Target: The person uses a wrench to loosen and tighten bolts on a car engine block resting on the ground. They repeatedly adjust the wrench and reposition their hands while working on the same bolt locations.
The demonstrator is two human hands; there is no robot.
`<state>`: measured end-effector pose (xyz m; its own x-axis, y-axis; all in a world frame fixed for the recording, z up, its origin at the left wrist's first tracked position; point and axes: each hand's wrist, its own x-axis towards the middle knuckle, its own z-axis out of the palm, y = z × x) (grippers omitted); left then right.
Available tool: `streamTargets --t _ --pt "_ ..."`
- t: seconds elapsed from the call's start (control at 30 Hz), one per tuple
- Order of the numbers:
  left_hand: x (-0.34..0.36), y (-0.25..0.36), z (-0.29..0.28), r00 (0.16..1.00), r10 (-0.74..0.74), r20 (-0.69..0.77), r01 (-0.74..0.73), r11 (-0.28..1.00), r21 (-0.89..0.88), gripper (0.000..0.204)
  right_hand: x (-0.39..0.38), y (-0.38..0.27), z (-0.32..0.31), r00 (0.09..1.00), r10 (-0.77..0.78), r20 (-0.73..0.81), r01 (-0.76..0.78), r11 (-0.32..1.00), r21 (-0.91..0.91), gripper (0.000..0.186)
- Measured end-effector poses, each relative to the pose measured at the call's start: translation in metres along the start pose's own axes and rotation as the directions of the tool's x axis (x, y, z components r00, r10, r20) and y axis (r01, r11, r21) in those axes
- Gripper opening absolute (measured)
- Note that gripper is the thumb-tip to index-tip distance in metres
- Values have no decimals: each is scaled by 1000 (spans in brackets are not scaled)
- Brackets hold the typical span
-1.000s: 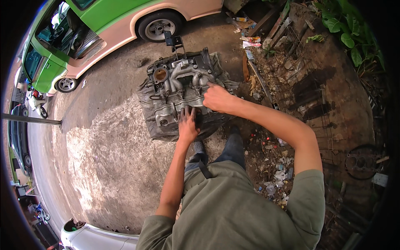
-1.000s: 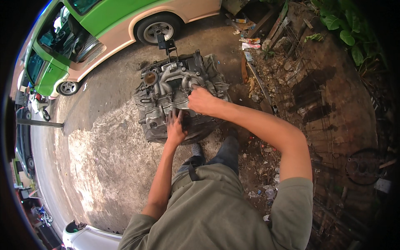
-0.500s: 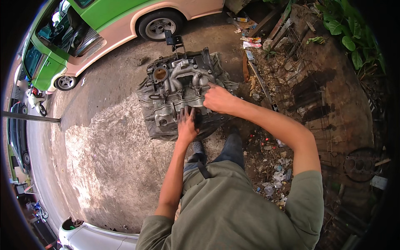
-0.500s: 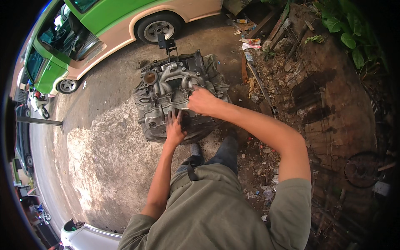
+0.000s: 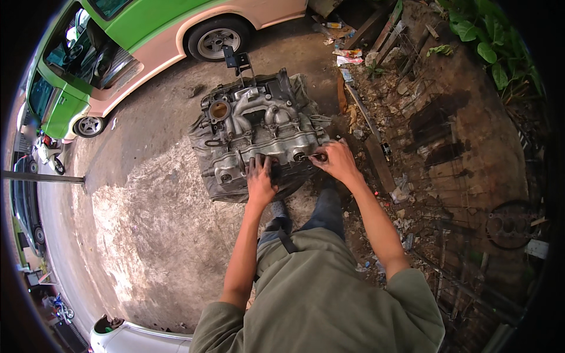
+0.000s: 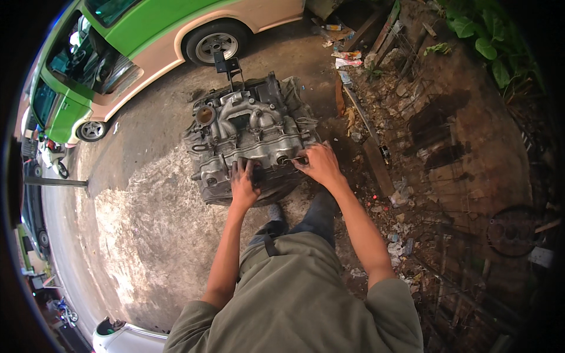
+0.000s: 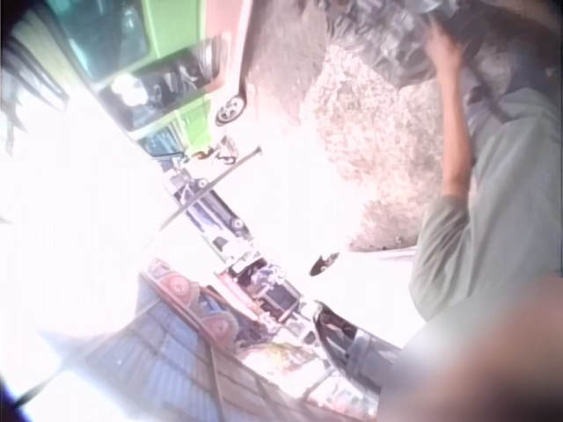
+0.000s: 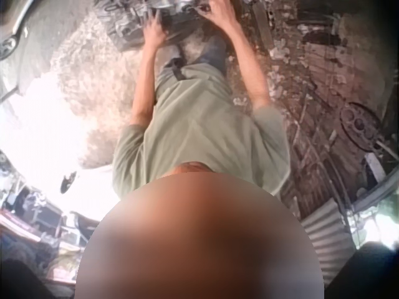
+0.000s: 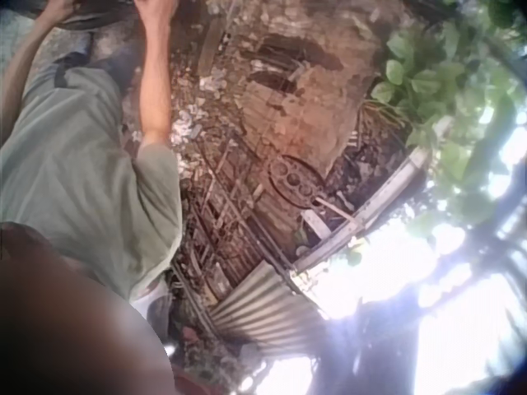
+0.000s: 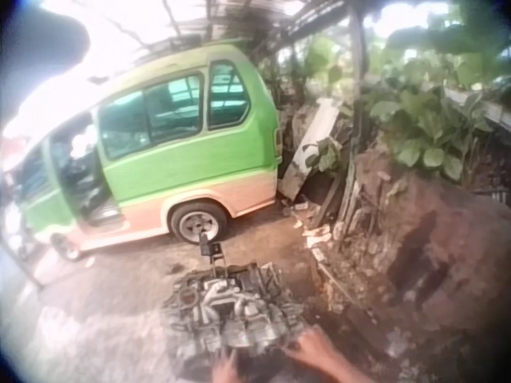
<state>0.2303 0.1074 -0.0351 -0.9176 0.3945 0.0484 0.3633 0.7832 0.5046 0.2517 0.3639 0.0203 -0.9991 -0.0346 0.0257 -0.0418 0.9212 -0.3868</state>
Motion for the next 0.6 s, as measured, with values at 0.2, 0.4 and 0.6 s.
streamTargets --t 0.2,0.4,0.6 --pt "2 1 -4 999 17 28 -15 998 -57 85 -30 -6 36 968 157 -196 -106 963 248 25" --pt "1 -1 -2 999 -9 50 9 1000 -6 90 -37 -6 30 946 171 -276 -77 943 323 21" --pt "-1 -2 2 999 -16 39 16 1000 -17 93 -27 4 -1 989 112 -101 -91 977 195 30"
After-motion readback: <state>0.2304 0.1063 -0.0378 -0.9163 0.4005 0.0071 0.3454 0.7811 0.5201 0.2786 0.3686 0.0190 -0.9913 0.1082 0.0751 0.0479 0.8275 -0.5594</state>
